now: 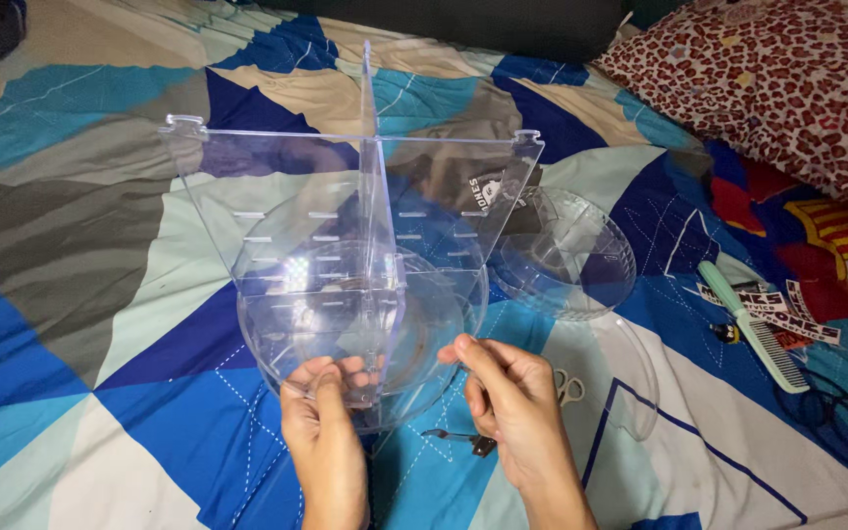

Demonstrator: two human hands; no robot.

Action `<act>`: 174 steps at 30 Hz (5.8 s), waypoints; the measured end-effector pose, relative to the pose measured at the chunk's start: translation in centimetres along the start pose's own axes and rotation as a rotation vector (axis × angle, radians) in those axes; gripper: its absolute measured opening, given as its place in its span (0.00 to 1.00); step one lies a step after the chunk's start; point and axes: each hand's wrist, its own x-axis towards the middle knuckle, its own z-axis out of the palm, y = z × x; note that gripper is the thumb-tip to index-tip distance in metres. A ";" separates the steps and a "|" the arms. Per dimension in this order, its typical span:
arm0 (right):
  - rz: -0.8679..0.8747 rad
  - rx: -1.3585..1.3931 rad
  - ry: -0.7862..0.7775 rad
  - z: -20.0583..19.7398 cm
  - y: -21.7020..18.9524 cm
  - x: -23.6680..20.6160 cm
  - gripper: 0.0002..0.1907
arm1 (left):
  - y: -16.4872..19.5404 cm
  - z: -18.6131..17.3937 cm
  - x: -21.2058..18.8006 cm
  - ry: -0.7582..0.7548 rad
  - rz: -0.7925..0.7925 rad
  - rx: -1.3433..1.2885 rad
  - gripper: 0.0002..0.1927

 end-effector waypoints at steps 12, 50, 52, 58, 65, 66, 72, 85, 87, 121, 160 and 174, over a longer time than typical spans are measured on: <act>-0.023 0.054 0.024 -2.8 -0.3 -1.0 0.17 | -1.5 -0.4 -1.6 0.175 0.328 0.053 0.20; 0.037 -1.339 0.520 -23.5 -2.6 2.2 0.10 | -9.3 14.7 -9.9 -0.903 0.691 1.190 0.15; 0.051 -1.340 0.534 -23.1 -2.6 2.2 0.10 | -9.6 15.0 -10.0 -0.873 0.720 1.203 0.16; 0.076 -1.344 0.549 -22.7 -2.2 1.8 0.09 | -9.5 15.6 -9.7 -0.821 0.723 1.242 0.20; 0.027 -1.349 0.538 -22.6 -1.5 1.9 0.09 | -9.0 16.3 -9.3 -0.849 0.718 1.485 0.14; 0.011 -1.370 0.522 -22.5 -1.4 1.9 0.09 | -9.0 16.3 -9.3 -0.833 0.737 1.477 0.14; -0.003 -1.396 0.530 -22.5 -1.3 1.7 0.12 | -9.2 15.7 -9.2 -0.761 0.844 1.519 0.14; -0.331 -0.968 0.566 -19.5 -3.7 -1.1 0.10 | -3.7 15.2 -9.5 -0.826 0.976 1.171 0.20; -0.310 -0.792 0.480 -17.9 -3.8 -1.9 0.13 | -1.7 13.6 -9.4 -0.851 1.061 1.011 0.17; -0.603 -0.544 0.316 2.5 0.6 -0.2 0.07 | 9.1 -3.4 8.7 0.021 -0.181 0.076 0.26; -0.317 -0.091 0.028 0.6 2.4 -2.7 0.11 | 6.1 1.1 -0.7 -0.638 -0.347 -0.070 0.33; -0.422 0.024 0.105 -0.5 0.7 -3.7 0.12 | 9.8 0.4 -2.9 -0.875 -0.175 0.746 0.21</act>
